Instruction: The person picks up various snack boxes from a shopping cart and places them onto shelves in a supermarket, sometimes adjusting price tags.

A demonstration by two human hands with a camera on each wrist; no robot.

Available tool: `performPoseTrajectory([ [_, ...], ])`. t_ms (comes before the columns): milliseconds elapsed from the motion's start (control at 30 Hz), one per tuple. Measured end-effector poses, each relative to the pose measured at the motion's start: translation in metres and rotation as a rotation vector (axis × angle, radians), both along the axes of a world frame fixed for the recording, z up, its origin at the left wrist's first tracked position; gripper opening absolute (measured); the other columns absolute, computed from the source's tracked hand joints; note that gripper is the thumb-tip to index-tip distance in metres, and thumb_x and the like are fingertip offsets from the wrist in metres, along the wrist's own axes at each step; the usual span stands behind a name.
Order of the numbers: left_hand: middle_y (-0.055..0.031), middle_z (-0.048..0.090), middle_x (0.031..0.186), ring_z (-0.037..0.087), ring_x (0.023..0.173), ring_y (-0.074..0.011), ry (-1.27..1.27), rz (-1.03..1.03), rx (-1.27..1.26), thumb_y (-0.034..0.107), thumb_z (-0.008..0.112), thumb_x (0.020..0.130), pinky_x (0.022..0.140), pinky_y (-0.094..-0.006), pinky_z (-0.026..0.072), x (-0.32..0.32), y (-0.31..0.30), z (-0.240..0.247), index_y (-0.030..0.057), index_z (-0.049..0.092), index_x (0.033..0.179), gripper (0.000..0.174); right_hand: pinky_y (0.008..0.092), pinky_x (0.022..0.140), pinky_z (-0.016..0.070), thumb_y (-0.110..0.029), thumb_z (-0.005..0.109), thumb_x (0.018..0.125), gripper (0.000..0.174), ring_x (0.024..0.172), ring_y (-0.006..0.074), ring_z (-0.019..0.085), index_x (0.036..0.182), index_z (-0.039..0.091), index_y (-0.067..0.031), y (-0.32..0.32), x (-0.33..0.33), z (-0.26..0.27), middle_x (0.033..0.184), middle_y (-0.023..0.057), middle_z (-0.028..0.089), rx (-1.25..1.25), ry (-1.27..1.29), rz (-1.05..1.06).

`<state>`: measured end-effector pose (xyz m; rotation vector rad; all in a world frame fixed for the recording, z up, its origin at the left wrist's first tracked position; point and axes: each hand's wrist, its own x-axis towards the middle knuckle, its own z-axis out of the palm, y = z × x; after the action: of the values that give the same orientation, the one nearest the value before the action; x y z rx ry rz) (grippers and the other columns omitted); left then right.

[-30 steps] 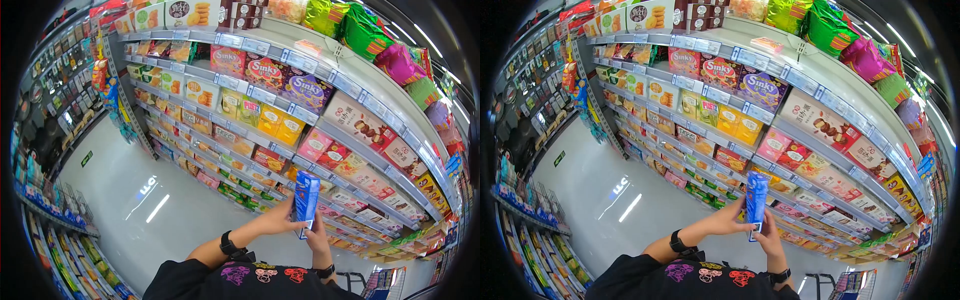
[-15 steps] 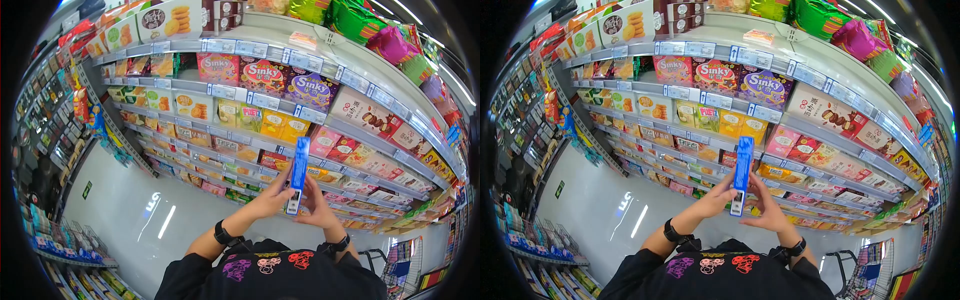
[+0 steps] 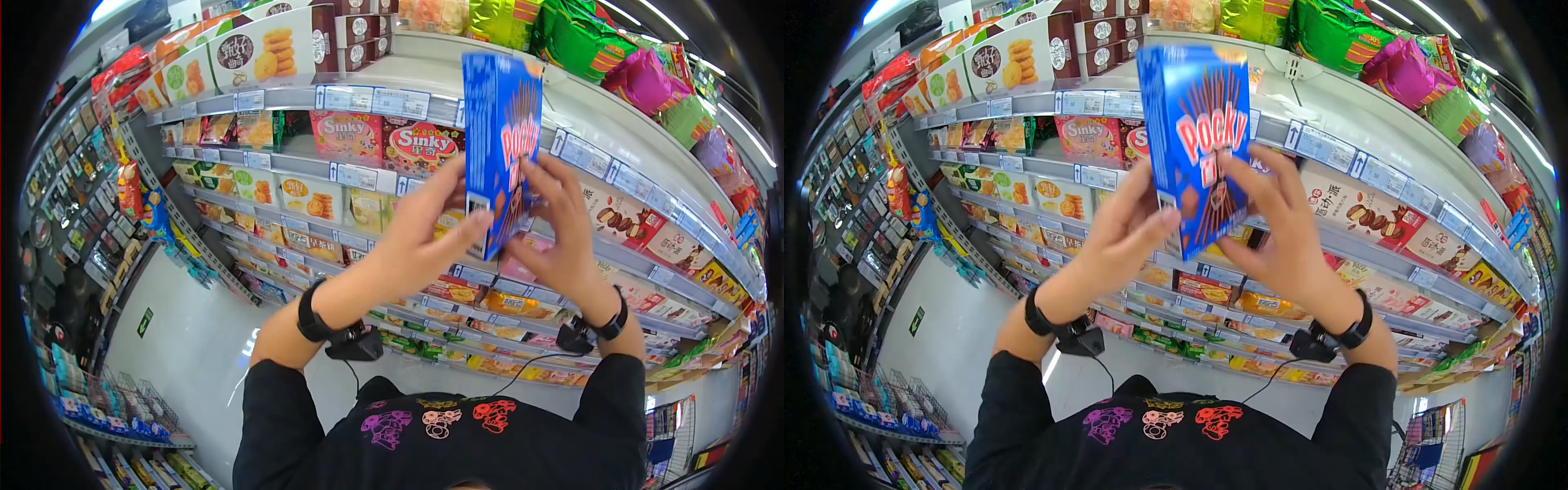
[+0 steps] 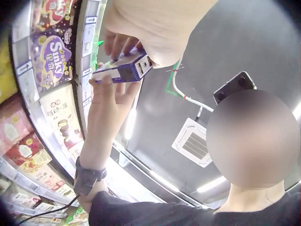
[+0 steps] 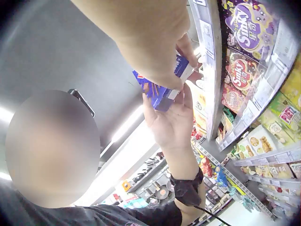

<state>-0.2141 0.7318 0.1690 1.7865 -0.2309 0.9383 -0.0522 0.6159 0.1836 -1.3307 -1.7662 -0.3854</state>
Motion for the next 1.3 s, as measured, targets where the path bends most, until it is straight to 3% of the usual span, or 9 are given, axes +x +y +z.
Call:
performPoseTrajectory([
  [333,-0.016,0.052,0.114,0.055,0.102,-0.0164,-0.263,-0.098,0.128,0.003,0.048,0.088,0.082,-0.0264,0.047,0.045,0.119,0.086,0.0016,0.025,0.132,0.051,0.0285,0.069,0.0491,-0.008,0.072,0.062,0.071,0.1,0.0241,0.051,0.127,0.045,-0.0205,0.092,0.011,0.066,0.123,0.0129,0.041,0.18,-0.133,-0.197],
  [400,-0.0093,0.051,0.108,0.051,0.092,-0.0141,-0.223,-0.086,0.009,0.0,0.053,0.08,0.079,-0.0273,0.0441,0.043,0.139,0.102,0.0027,0.038,0.126,0.048,0.0263,0.069,0.0484,-0.006,0.072,0.062,0.073,0.098,0.0197,0.05,0.128,0.044,-0.0195,0.116,0.009,0.078,0.125,0.0111,0.041,0.306,-0.254,-0.26],
  [433,-0.0094,0.051,0.109,0.051,0.095,-0.0153,-0.188,-0.117,0.074,0.006,0.054,0.082,0.081,-0.0289,0.0435,0.044,0.159,0.107,0.0046,0.039,0.126,0.047,0.0261,0.066,0.0482,-0.007,0.072,0.063,0.071,0.098,0.0224,0.051,0.128,0.045,-0.0185,0.129,0.022,0.081,0.124,0.0126,0.042,0.405,-0.338,-0.302],
  [467,-0.0112,0.052,0.115,0.054,0.101,-0.0154,-0.157,0.023,0.255,0.01,0.047,0.089,0.084,-0.0299,0.0464,0.05,0.174,0.108,0.004,0.028,0.132,0.048,0.0375,0.086,0.0427,-0.012,0.071,0.064,0.067,0.109,0.0341,0.043,0.125,0.044,-0.0192,0.139,0.025,0.082,0.123,0.0183,0.039,0.423,-0.35,-0.305],
  [567,-0.0131,0.051,0.117,0.055,0.101,-0.017,-0.189,-0.007,0.245,0.004,0.048,0.088,0.084,-0.0313,0.0468,0.06,0.197,0.117,0.0037,0.024,0.135,0.053,0.0397,0.091,0.0395,-0.009,0.069,0.065,0.072,0.111,0.0366,0.042,0.129,0.037,-0.0208,0.162,0.026,0.086,0.125,0.021,0.034,0.37,-0.215,-0.265],
  [667,-0.0169,0.053,0.113,0.057,0.102,-0.0178,-0.167,0.114,0.265,-0.002,0.045,0.086,0.081,-0.0285,0.0476,0.069,0.219,0.12,0.0016,0.024,0.134,0.052,0.0341,0.083,0.0451,-0.005,0.069,0.063,0.078,0.102,0.0264,0.049,0.132,0.033,-0.012,0.182,0.03,0.096,0.125,0.015,0.037,0.367,-0.217,-0.291],
  [933,-0.0156,0.049,0.118,0.055,0.099,-0.0169,-0.117,0.18,0.055,-0.004,0.042,0.086,0.081,-0.0309,0.0496,0.08,0.242,0.106,0.0099,0.022,0.138,0.058,0.0323,0.077,0.0474,-0.008,0.071,0.06,0.088,0.097,0.0257,0.052,0.135,0.025,-0.009,0.218,0.034,0.1,0.126,0.0154,0.039,0.304,-0.158,-0.273],
  [1167,-0.0184,0.053,0.114,0.061,0.089,-0.0206,-0.146,0.327,0.162,-0.004,0.04,0.084,0.077,-0.031,0.0482,0.086,0.251,0.097,0.0074,0.023,0.136,0.056,0.0277,0.059,0.0491,-0.01,0.074,0.056,0.098,0.086,0.0219,0.054,0.138,0.02,-0.0096,0.223,0.04,0.098,0.126,0.0155,0.04,0.264,-0.148,-0.312],
  [1300,-0.0178,0.054,0.112,0.061,0.089,-0.0202,-0.119,0.36,0.167,-0.004,0.04,0.084,0.076,-0.0308,0.0483,0.087,0.253,0.096,0.0068,0.023,0.137,0.056,0.0281,0.06,0.0491,-0.009,0.075,0.055,0.099,0.082,0.0219,0.055,0.138,0.02,-0.0092,0.226,0.041,0.096,0.125,0.0161,0.04,0.228,-0.123,-0.282],
])
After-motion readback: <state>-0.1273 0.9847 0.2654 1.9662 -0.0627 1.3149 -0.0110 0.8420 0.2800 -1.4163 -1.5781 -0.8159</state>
